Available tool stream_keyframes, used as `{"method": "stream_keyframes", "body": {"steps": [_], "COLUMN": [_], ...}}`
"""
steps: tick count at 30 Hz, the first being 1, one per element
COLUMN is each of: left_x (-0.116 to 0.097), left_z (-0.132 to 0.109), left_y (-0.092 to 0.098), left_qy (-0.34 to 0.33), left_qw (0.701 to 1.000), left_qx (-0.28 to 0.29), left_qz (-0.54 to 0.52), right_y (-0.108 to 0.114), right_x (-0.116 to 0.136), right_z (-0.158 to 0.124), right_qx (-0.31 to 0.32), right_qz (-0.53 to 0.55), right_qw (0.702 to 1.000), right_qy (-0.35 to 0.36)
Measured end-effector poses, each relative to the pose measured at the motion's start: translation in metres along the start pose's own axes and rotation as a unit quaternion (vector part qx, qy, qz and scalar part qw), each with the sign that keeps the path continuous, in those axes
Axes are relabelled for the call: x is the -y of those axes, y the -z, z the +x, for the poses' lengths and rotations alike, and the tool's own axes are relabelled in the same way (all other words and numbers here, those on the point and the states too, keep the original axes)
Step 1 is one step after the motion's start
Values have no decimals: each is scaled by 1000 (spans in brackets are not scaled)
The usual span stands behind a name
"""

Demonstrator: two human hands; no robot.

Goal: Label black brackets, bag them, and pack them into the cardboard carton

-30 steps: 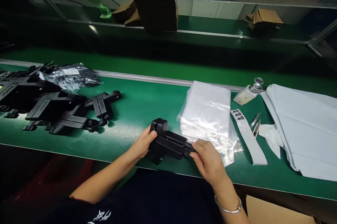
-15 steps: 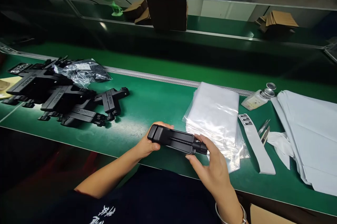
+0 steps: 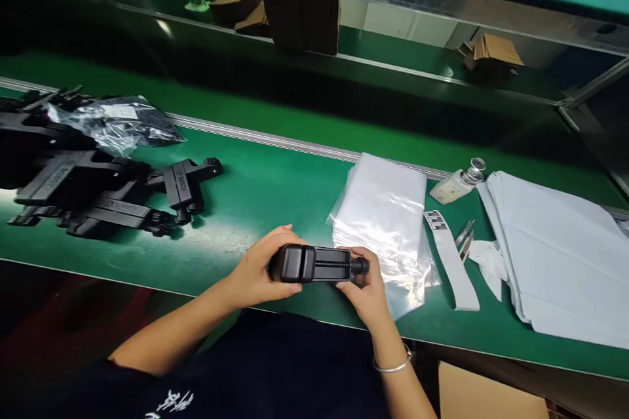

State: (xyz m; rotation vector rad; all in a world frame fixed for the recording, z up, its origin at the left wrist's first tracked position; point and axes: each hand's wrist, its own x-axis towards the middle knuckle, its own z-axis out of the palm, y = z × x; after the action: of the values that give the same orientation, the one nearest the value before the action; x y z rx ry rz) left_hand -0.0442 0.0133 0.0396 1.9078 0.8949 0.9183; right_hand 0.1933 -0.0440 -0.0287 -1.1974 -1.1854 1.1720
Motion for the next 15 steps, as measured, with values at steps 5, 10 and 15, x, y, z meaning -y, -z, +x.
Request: {"method": "stream_keyframes", "body": {"steps": [5,10,15], "left_x": [-6,-5,12], "left_z": [2,3,-2], "left_y": [-5,-3,3], "left_qy": [10,40,125], "left_qw": [1000,999,976], "left_qx": [-1,-28,-104], "left_qz": [27,-9,-148], "right_y": [-5,5,19], "right_x": [-6,-3,26], "right_z": [-1,-1,-4], "right_qx": [-8,25,32], "right_qz": [28,-31,-220], "right_qw": [999,999,967], "right_qy": [-29,-10,126]}}
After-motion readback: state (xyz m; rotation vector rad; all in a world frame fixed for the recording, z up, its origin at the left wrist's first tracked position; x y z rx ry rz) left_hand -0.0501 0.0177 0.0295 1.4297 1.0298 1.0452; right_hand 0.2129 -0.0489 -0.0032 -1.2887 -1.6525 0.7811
